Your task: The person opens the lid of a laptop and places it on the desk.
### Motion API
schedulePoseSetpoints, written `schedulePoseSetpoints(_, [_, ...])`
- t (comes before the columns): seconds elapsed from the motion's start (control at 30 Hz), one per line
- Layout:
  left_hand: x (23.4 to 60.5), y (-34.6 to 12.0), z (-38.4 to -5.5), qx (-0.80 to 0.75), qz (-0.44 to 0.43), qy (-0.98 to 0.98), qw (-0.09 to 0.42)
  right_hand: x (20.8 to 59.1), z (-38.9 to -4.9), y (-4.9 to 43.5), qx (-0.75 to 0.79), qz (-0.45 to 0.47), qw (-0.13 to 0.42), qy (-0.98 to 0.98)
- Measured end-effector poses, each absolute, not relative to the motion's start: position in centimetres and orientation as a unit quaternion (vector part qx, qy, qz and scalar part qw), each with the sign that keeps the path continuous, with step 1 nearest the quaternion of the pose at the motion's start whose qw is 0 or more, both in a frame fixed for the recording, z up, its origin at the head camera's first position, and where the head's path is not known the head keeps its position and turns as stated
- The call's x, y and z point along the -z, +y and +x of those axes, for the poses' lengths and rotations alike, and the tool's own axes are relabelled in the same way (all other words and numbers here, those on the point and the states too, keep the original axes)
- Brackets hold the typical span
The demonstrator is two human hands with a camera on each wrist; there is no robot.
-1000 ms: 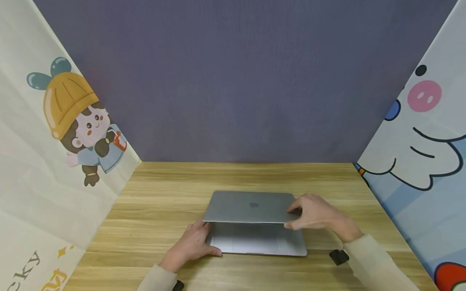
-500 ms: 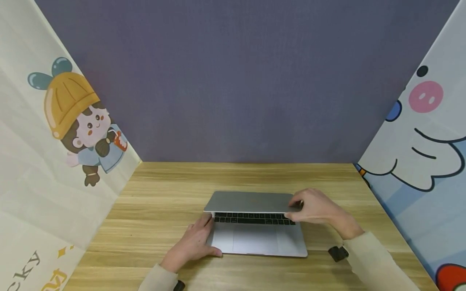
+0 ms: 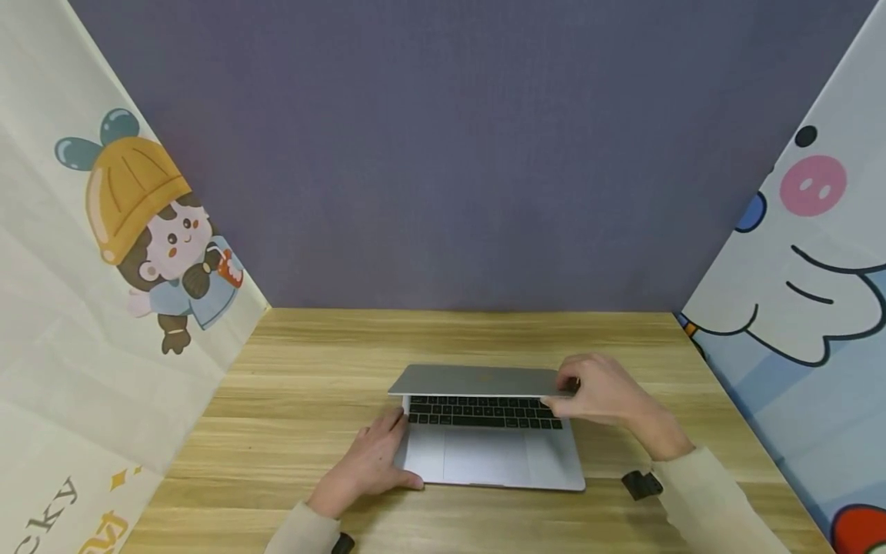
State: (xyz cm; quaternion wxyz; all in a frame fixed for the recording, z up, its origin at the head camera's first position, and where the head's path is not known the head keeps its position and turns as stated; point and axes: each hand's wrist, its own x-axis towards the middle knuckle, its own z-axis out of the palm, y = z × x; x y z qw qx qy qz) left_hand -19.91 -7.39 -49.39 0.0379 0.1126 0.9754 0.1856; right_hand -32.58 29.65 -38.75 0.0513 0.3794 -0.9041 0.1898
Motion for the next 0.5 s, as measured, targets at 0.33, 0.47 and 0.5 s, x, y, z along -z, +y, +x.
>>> schedulePoseSetpoints(0.33, [49.23,-7.40,-20.01,-0.180,0.115,0.976,0.044,38.41,-32.77,29.47,-0.198,0.359,0.107,-0.906])
schedulePoseSetpoints(0.47, [49.20,-7.34,-20.04,-0.182,0.111,0.976,0.045,38.29,-32.96,29.40,-0.207,0.364,0.156,-0.895])
schedulePoseSetpoints(0.5, [49.17,-7.32,-20.03,-0.183,0.110,0.976,0.045,38.26,-33.02,29.37,-0.208,0.366,0.172,-0.891])
